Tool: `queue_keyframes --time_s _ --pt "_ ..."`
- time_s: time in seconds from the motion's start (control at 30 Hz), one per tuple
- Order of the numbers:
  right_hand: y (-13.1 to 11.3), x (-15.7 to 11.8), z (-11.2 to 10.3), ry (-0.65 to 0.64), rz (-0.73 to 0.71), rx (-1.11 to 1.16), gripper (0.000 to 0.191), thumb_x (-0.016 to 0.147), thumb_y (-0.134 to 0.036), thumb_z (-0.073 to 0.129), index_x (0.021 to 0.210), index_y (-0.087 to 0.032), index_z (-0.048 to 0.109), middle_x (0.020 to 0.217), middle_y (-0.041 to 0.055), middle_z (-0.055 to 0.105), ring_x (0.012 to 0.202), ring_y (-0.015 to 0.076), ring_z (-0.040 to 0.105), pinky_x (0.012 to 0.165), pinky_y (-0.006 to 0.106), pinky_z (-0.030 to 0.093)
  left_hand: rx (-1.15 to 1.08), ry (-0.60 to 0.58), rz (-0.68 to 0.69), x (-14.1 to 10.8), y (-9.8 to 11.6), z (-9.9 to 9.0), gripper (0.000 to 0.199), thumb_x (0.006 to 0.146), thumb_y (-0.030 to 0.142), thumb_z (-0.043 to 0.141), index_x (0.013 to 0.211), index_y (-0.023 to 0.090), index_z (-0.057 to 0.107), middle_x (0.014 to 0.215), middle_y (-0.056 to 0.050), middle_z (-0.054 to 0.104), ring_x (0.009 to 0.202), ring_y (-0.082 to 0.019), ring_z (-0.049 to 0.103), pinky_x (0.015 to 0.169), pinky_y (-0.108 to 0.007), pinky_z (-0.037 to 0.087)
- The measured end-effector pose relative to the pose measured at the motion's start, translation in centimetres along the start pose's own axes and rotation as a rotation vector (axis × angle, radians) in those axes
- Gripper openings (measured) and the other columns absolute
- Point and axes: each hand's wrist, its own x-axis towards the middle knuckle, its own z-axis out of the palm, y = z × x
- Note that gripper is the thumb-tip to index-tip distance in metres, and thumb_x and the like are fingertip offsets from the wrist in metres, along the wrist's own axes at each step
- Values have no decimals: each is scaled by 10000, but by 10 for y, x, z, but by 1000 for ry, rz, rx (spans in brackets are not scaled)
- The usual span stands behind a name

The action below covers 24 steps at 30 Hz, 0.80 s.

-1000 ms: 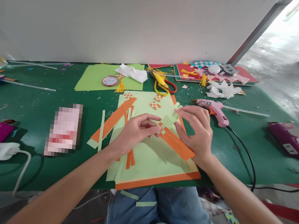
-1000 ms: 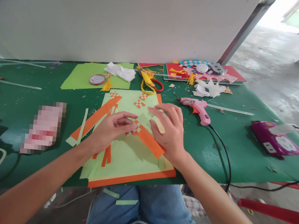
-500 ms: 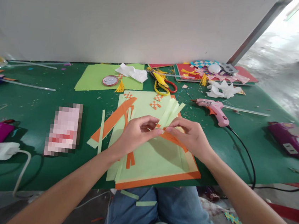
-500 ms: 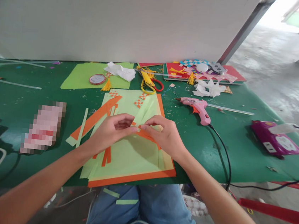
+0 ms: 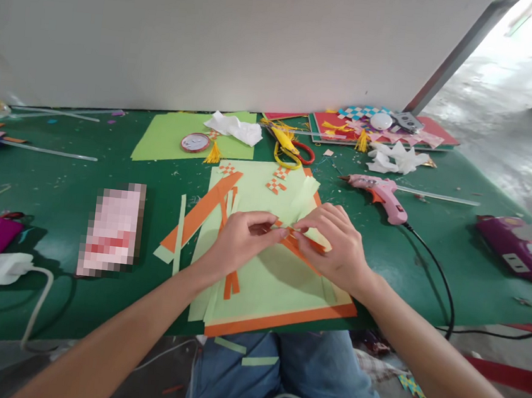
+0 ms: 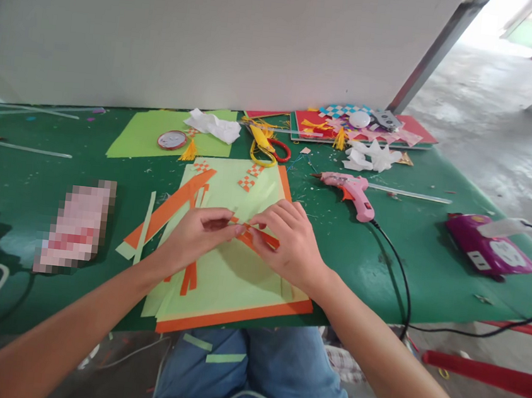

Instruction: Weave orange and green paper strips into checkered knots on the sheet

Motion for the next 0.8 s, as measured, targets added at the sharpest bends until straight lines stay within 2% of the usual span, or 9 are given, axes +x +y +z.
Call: queue_keyframes --time_s 0.23,0.47,0.63,0.8 --pt "1 0 2 -20 -6 -33 74 826 -129 607 797 -196 596 679 3 616 681 159 535 664 322 393 195 64 170 1 -2 3 243 845 278 604 650 178 499 663 34 481 648 -105 452 615 -214 387" --pt "0 0 4 -90 19 -12 103 790 -99 570 740 -188 553 643 -6 554 659 151 499 664 300 404 382 103 363 0 -7 8 138 812 131 600 701 177 533 665 43 517 607 -84 473 610 -198 390" --pt "-2 -1 5 -116 21 -21 112 779 -86 540 724 -183 536 622 -9 517 637 146 477 645 288 403 388 100 359 0 -8 10 148 807 132 599 690 175 520 655 46 492 606 -83 469 609 -199 382" --pt "-3 0 6 -93 20 -24 121 757 -79 521 717 -193 508 593 -30 454 610 135 450 622 265 399 297 77 278 0 -5 10 171 795 150 604 663 174 499 637 50 478 611 -84 460 603 -193 383"
